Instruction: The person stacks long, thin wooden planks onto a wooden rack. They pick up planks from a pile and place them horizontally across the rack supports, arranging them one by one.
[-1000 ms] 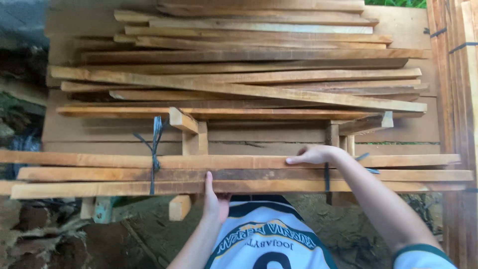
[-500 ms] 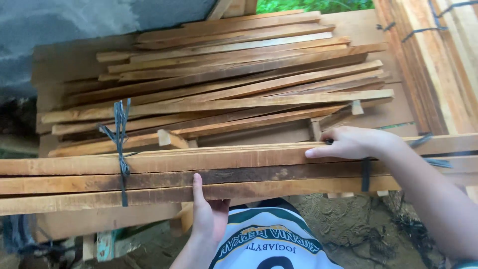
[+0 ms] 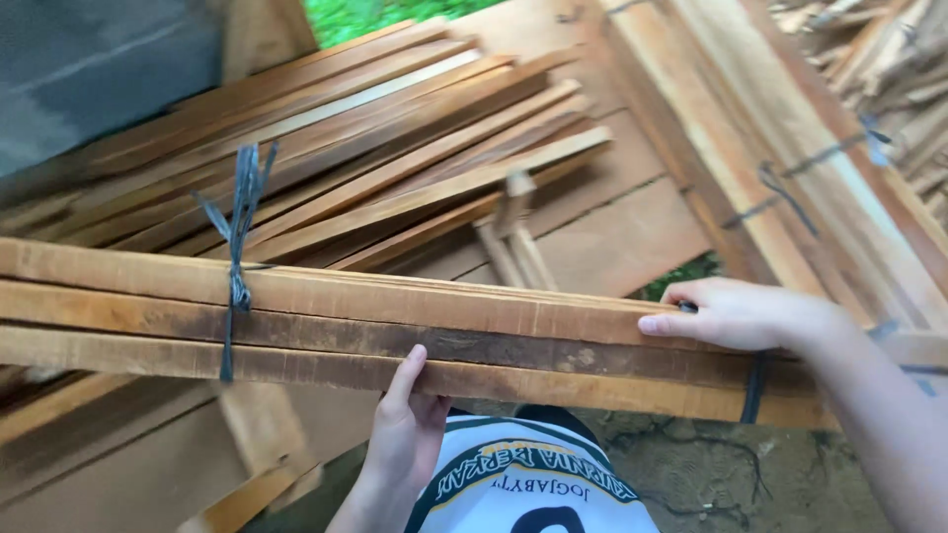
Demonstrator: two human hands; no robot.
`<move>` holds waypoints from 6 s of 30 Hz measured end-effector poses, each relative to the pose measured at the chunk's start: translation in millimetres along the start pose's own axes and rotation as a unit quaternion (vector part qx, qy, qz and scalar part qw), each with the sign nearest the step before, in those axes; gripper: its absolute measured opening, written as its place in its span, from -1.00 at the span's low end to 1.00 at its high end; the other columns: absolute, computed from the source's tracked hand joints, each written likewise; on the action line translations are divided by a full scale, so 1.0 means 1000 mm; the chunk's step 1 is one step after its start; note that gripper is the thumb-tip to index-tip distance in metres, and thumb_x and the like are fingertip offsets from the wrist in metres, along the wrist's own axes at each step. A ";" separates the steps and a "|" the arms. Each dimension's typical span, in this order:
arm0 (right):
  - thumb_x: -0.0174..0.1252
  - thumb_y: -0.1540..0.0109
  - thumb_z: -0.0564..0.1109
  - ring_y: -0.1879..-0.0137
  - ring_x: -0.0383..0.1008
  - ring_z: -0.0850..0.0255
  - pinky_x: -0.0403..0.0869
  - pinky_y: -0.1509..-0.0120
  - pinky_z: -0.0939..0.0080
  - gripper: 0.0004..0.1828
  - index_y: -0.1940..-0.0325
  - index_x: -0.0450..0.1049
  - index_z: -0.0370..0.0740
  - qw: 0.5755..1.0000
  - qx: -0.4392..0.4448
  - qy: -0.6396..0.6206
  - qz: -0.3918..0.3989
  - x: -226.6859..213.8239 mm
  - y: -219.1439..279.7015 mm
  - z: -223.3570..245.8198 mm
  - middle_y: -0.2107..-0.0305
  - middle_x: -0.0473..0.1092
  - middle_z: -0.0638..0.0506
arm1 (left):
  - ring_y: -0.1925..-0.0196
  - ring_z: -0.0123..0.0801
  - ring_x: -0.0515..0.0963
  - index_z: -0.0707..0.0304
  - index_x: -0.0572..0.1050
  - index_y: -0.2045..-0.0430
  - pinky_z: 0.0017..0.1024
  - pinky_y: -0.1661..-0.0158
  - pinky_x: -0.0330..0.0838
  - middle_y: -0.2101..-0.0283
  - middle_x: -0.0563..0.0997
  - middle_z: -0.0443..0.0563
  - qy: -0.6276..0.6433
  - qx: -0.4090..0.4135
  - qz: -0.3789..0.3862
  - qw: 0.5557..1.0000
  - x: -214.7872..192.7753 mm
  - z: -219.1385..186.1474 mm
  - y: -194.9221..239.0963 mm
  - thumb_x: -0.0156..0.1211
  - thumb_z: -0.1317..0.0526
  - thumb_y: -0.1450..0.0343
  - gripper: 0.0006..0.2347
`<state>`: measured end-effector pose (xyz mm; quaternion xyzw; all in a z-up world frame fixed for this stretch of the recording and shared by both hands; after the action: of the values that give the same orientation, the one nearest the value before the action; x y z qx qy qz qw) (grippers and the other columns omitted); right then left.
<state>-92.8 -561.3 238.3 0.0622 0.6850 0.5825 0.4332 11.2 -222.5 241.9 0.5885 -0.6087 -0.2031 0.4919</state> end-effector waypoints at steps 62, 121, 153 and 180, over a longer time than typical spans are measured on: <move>-0.28 -0.21 0.73 -0.32 0.45 -0.05 0.39 -0.37 -0.09 0.08 -0.29 0.38 -0.24 0.926 0.002 -0.369 -0.086 -0.136 -0.401 -0.305 -0.11 0.48 -0.25 | -0.47 0.15 0.24 0.50 0.09 -0.41 0.08 -0.34 0.26 -0.45 0.18 0.42 -0.395 0.112 -0.081 0.908 0.548 0.128 -0.550 0.13 -0.55 -0.29 0.07; 0.42 0.17 0.30 -0.16 0.40 -0.20 0.34 -0.14 -0.20 0.08 -0.38 0.32 -0.06 0.796 -0.120 -0.178 -0.566 -0.115 -0.370 -0.269 -0.19 0.29 -0.26 | -0.55 0.06 -0.10 0.07 -0.12 -0.48 0.08 -0.41 -0.12 -0.53 -0.14 0.18 -0.197 0.136 0.026 0.971 0.502 0.319 -0.406 -0.26 -0.43 -0.45 -0.20; 0.32 -0.03 0.31 -0.53 0.15 -0.11 0.09 -0.52 -0.32 -0.21 -0.26 0.45 -0.06 0.789 -0.112 -0.137 -0.588 -0.075 -0.356 -0.255 -0.40 0.22 -0.17 | -0.36 -0.34 0.45 -0.17 0.53 -0.17 -0.35 -0.30 0.29 -0.23 0.57 -0.18 -0.558 0.376 0.110 0.732 0.379 0.293 -0.476 0.30 -0.04 -0.45 -0.63; 0.33 -0.18 0.08 -0.35 0.35 -0.25 0.30 -0.38 -0.46 -0.48 -0.18 0.47 -0.10 0.729 -0.412 -0.267 -0.477 0.024 -0.131 0.035 -0.38 0.19 -0.17 | -0.36 0.30 0.35 0.14 0.52 -0.14 0.11 -0.34 0.14 -0.30 0.45 0.21 -0.505 0.630 -0.025 0.590 0.098 0.053 -0.155 0.32 0.09 -0.45 -0.63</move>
<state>-29.0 -562.0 116.1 -0.3048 0.1729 0.4835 0.8022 64.6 -364.2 126.0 0.5694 -0.7208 -0.0460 -0.3926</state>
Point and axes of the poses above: each hand's wrist, its own y-axis away from the middle knuckle, its own x-axis out of the palm, z = x × y, the point moved 6 cm from there along -y, towards the middle knuckle
